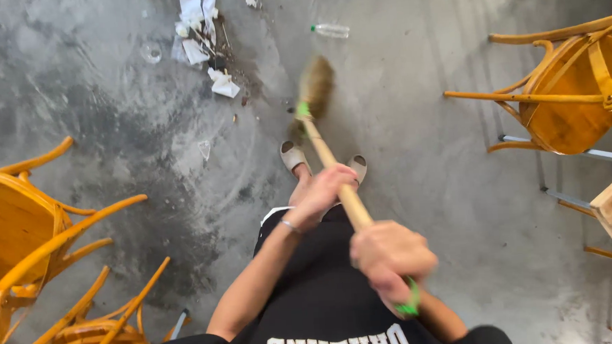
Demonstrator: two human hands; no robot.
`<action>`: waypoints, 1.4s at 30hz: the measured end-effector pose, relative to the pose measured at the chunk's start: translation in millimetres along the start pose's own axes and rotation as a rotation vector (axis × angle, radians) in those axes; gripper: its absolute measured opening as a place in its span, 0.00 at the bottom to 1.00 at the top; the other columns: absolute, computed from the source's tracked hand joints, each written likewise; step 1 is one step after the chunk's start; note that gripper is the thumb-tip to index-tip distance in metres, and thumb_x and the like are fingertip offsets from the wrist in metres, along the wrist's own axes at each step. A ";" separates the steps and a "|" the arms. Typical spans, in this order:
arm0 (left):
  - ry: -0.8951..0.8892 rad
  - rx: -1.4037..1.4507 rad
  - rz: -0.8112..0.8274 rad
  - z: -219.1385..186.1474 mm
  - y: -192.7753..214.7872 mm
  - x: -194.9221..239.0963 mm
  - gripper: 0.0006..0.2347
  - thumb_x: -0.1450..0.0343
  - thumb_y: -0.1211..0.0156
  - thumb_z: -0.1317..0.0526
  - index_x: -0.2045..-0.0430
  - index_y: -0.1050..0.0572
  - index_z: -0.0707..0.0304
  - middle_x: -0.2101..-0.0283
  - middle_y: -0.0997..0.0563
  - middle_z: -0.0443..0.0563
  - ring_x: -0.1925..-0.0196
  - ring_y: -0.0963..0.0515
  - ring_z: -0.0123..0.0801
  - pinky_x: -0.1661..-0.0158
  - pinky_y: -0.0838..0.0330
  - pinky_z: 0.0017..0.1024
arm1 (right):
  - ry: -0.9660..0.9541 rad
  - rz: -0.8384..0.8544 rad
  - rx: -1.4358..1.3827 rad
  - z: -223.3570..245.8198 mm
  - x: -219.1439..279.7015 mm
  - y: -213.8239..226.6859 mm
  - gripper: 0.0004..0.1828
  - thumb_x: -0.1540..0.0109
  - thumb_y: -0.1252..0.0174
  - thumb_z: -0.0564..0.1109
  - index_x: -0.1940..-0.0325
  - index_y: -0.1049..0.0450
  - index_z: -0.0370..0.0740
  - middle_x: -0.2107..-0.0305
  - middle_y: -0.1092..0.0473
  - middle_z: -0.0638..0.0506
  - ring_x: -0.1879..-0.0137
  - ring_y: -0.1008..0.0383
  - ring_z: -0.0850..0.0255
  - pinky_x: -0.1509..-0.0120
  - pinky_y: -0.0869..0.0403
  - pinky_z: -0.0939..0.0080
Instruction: Sweep trash and debris into a pile on a restaurant floor using a broom.
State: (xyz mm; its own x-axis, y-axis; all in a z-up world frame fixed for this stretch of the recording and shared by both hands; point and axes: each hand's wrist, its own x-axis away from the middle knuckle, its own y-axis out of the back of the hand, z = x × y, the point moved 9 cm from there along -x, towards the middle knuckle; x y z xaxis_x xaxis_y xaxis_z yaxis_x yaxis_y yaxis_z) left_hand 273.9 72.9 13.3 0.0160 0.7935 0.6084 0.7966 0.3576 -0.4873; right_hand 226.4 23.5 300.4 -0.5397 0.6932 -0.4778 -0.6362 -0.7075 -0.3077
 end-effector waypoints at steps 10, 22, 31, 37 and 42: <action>-0.097 -0.329 0.049 -54.6 16.1 -12.9 0.11 0.23 0.55 0.56 0.59 0.25 0.60 0.66 0.30 0.45 0.62 0.30 0.27 0.58 0.31 0.28 | -0.080 0.159 -0.001 30.3 -30.2 10.6 0.23 0.35 0.48 0.45 0.85 0.40 0.42 0.87 0.37 0.55 0.80 0.33 0.59 0.68 0.29 0.58; -0.033 -0.028 0.332 -73.3 -156.2 -54.7 0.09 0.22 0.52 0.56 0.62 0.30 0.62 0.65 0.28 0.47 0.62 0.25 0.30 0.58 0.30 0.28 | 0.075 0.415 0.214 109.0 -76.4 50.6 0.25 0.30 0.45 0.43 0.82 0.39 0.39 0.85 0.40 0.54 0.82 0.38 0.60 0.74 0.43 0.57; -0.159 0.259 0.141 -81.5 -162.9 -219.5 0.07 0.21 0.52 0.59 0.63 0.31 0.63 0.65 0.28 0.49 0.61 0.19 0.36 0.51 0.23 0.34 | -0.104 0.625 0.211 6.9 -124.4 175.9 0.22 0.39 0.39 0.38 0.82 0.43 0.42 0.84 0.42 0.53 0.77 0.38 0.54 0.68 0.42 0.52; -0.048 0.136 -0.070 -95.7 -163.6 -237.4 0.06 0.23 0.53 0.58 0.63 0.32 0.61 0.64 0.28 0.46 0.61 0.18 0.36 0.55 0.25 0.33 | -0.160 0.702 -0.005 10.0 -149.6 259.5 0.24 0.35 0.42 0.40 0.82 0.44 0.41 0.84 0.43 0.52 0.76 0.39 0.54 0.70 0.42 0.55; 0.009 0.121 -0.075 -117.7 -202.1 -259.9 0.07 0.22 0.52 0.59 0.62 0.30 0.63 0.63 0.25 0.52 0.59 0.19 0.36 0.53 0.23 0.33 | -0.199 0.651 -0.065 21.9 -172.4 333.9 0.23 0.34 0.45 0.42 0.81 0.46 0.41 0.82 0.44 0.52 0.77 0.39 0.53 0.67 0.41 0.54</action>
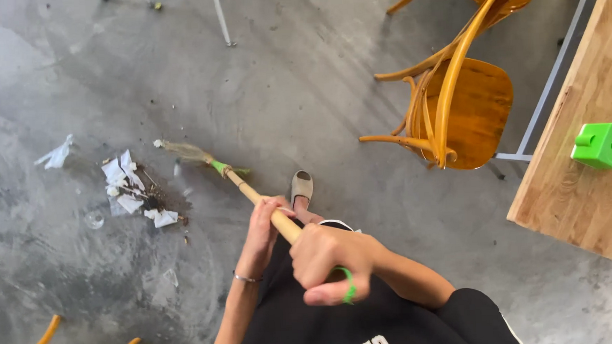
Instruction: Sweep trash and debris into a pile on a restaurant floor using a broom.
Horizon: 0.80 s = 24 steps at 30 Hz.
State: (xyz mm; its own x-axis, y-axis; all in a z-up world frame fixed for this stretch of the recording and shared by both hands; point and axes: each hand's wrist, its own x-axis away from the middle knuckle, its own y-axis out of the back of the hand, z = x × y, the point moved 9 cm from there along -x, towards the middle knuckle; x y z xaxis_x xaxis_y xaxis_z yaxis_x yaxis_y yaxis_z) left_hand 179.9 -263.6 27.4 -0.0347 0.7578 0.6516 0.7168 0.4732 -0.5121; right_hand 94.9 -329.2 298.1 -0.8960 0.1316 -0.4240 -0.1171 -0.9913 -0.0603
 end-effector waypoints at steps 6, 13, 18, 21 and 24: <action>0.131 -0.006 0.084 -9.3 -64.2 -60.8 0.05 0.23 0.51 0.60 0.62 0.31 0.63 0.63 0.27 0.51 0.60 0.18 0.39 0.57 0.23 0.33 | 0.034 -0.023 0.050 34.0 -4.4 77.9 0.23 0.36 0.42 0.44 0.80 0.46 0.42 0.81 0.43 0.53 0.76 0.38 0.53 0.68 0.41 0.55; 0.284 -0.056 0.263 -79.3 -179.0 -149.1 0.09 0.23 0.51 0.60 0.52 0.29 0.61 0.62 0.25 0.52 0.58 0.18 0.35 0.56 0.24 0.30 | -0.027 -0.104 0.193 52.3 -27.6 171.4 0.21 0.39 0.39 0.42 0.79 0.45 0.43 0.80 0.42 0.54 0.73 0.36 0.54 0.68 0.41 0.56; 0.266 0.004 0.530 -119.9 -260.7 -230.5 0.10 0.23 0.51 0.66 0.50 0.28 0.67 0.61 0.25 0.52 0.56 0.19 0.34 0.51 0.23 0.30 | -0.084 -0.174 0.388 61.4 -46.0 252.8 0.20 0.46 0.37 0.40 0.80 0.44 0.43 0.82 0.42 0.54 0.75 0.36 0.55 0.66 0.40 0.54; 0.258 0.052 0.569 -132.6 -296.8 -265.3 0.07 0.23 0.50 0.68 0.53 0.28 0.68 0.61 0.25 0.50 0.58 0.21 0.34 0.50 0.23 0.33 | -0.118 -0.216 0.469 67.5 -48.4 289.1 0.19 0.46 0.36 0.39 0.80 0.43 0.43 0.82 0.42 0.55 0.74 0.36 0.56 0.65 0.39 0.55; 0.293 0.055 0.591 -145.5 -339.7 -322.5 0.07 0.22 0.51 0.67 0.53 0.29 0.66 0.62 0.26 0.51 0.57 0.21 0.33 0.49 0.21 0.38 | -0.138 -0.282 0.560 65.0 -48.0 348.9 0.20 0.48 0.36 0.38 0.81 0.44 0.43 0.83 0.42 0.55 0.76 0.37 0.56 0.67 0.40 0.55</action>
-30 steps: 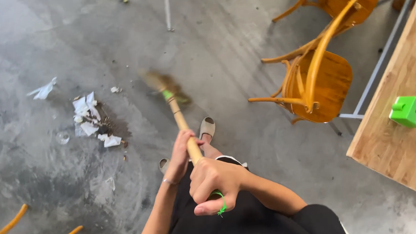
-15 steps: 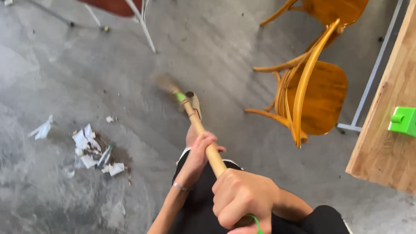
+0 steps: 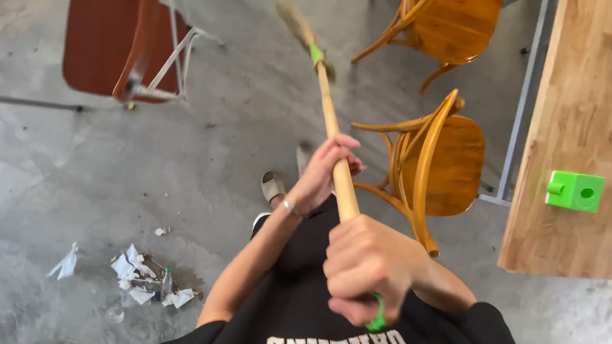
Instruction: Sweep trash and debris into a pile on a restaurant floor using a broom.
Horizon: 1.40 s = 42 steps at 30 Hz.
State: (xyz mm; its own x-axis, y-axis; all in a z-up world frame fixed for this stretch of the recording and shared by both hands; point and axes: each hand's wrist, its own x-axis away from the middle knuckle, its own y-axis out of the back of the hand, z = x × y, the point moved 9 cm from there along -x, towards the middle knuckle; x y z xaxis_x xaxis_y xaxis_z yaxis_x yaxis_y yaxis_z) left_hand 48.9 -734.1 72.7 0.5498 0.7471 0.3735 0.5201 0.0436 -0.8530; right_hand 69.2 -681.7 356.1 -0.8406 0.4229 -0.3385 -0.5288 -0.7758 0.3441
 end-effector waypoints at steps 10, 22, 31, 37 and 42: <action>0.391 -0.045 -0.022 -45.2 -56.3 -136.4 0.03 0.26 0.54 0.65 0.61 0.34 0.60 0.66 0.26 0.52 0.65 0.14 0.50 0.64 0.16 0.45 | -0.105 -0.076 0.026 -69.7 2.8 151.9 0.19 0.48 0.37 0.38 0.82 0.44 0.43 0.84 0.43 0.53 0.78 0.40 0.53 0.69 0.42 0.52; 0.661 -0.226 0.099 30.3 -110.1 -200.9 0.05 0.25 0.51 0.59 0.65 0.28 0.56 0.71 0.26 0.41 0.73 0.28 0.19 0.79 0.33 0.20 | -0.234 -0.485 0.088 -86.0 28.7 256.3 0.14 0.42 0.42 0.35 0.80 0.38 0.38 0.82 0.39 0.52 0.79 0.38 0.57 0.72 0.40 0.56; 0.596 -0.217 0.245 68.8 -50.6 -306.8 0.09 0.26 0.51 0.59 0.66 0.23 0.61 0.76 0.26 0.48 0.75 0.26 0.28 0.76 0.29 0.27 | -0.431 -0.580 0.197 -217.0 70.0 262.6 0.18 0.50 0.40 0.37 0.84 0.44 0.46 0.86 0.40 0.57 0.79 0.40 0.61 0.68 0.40 0.55; 0.083 -0.302 0.211 4.8 12.6 -290.7 0.09 0.27 0.46 0.63 0.54 0.28 0.60 0.68 0.28 0.44 0.67 0.28 0.25 0.64 0.31 0.21 | -0.420 -0.574 -0.040 -322.5 88.7 218.4 0.13 0.50 0.43 0.36 0.82 0.42 0.39 0.85 0.42 0.49 0.78 0.41 0.55 0.70 0.44 0.54; 0.437 -0.091 -0.086 49.4 56.3 -234.1 0.07 0.27 0.44 0.58 0.67 0.27 0.62 0.77 0.29 0.48 0.78 0.28 0.29 0.76 0.30 0.27 | -0.215 -0.384 -0.116 -259.2 39.1 167.5 0.15 0.45 0.42 0.37 0.83 0.40 0.41 0.86 0.38 0.51 0.78 0.37 0.54 0.70 0.40 0.53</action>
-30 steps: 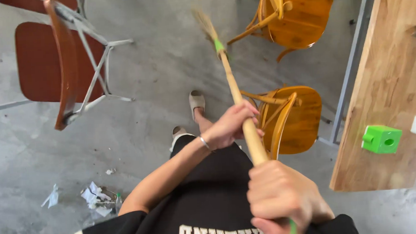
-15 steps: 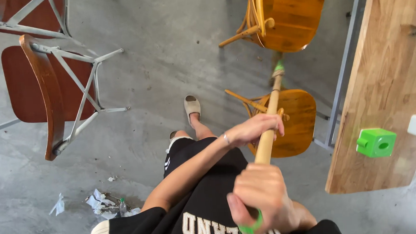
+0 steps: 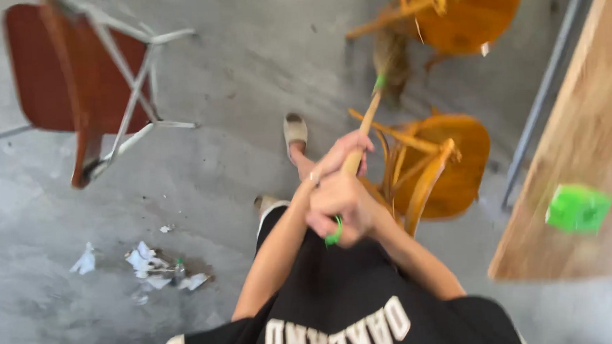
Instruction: Sweep trash and debris into a pile on a restaurant floor using a broom.
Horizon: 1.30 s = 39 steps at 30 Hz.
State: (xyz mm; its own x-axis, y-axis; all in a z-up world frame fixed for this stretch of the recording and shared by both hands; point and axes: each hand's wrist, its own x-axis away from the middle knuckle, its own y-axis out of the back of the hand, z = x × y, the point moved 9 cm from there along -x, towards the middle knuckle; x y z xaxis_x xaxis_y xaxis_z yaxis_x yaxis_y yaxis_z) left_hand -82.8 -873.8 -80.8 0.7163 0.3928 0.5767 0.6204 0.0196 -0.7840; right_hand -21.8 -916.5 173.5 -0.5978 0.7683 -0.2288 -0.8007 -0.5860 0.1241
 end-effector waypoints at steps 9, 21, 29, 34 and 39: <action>-0.140 0.130 -0.333 16.8 27.2 220.8 0.04 0.30 0.44 0.58 0.68 0.29 0.55 0.78 0.30 0.48 0.79 0.28 0.29 0.77 0.29 0.28 | 0.110 0.312 -0.158 92.7 6.5 -168.4 0.14 0.41 0.43 0.36 0.80 0.37 0.37 0.83 0.39 0.48 0.75 0.37 0.50 0.66 0.39 0.52; -0.584 0.252 -0.539 197.1 116.3 410.5 0.10 0.24 0.49 0.55 0.66 0.27 0.61 0.76 0.29 0.46 0.77 0.27 0.29 0.76 0.29 0.26 | 0.191 0.788 -0.463 196.3 79.2 -368.3 0.19 0.40 0.42 0.39 0.82 0.42 0.40 0.83 0.39 0.50 0.76 0.38 0.51 0.69 0.40 0.53; -0.632 0.330 -0.520 187.8 42.1 422.8 0.09 0.24 0.55 0.56 0.65 0.31 0.61 0.72 0.24 0.50 0.73 0.20 0.34 0.74 0.20 0.33 | 0.195 0.860 -0.541 242.7 89.8 -280.9 0.17 0.42 0.47 0.41 0.83 0.45 0.42 0.85 0.43 0.51 0.80 0.42 0.52 0.69 0.45 0.48; -0.692 0.301 -0.390 174.8 6.5 378.1 0.08 0.23 0.55 0.57 0.64 0.31 0.62 0.72 0.23 0.55 0.75 0.20 0.40 0.76 0.19 0.37 | 0.339 0.856 -0.581 277.0 103.5 -254.3 0.16 0.45 0.45 0.40 0.87 0.38 0.40 0.89 0.36 0.53 0.87 0.37 0.61 0.81 0.41 0.58; -0.763 0.499 -0.207 147.6 -1.5 365.0 0.08 0.25 0.53 0.63 0.53 0.33 0.62 0.63 0.23 0.55 0.64 0.17 0.36 0.64 0.15 0.37 | 0.317 0.766 -0.270 276.5 112.4 -284.7 0.13 0.45 0.44 0.43 0.83 0.36 0.41 0.85 0.37 0.53 0.82 0.37 0.57 0.73 0.41 0.54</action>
State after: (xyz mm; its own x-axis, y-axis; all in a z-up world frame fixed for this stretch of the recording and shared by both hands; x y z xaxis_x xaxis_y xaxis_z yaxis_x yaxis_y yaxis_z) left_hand 130.6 -594.8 97.0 0.0935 0.8313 0.5480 0.3770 0.4798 -0.7922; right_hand 128.2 -592.1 379.4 -0.8969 0.0538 -0.4390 -0.1224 -0.9840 0.1294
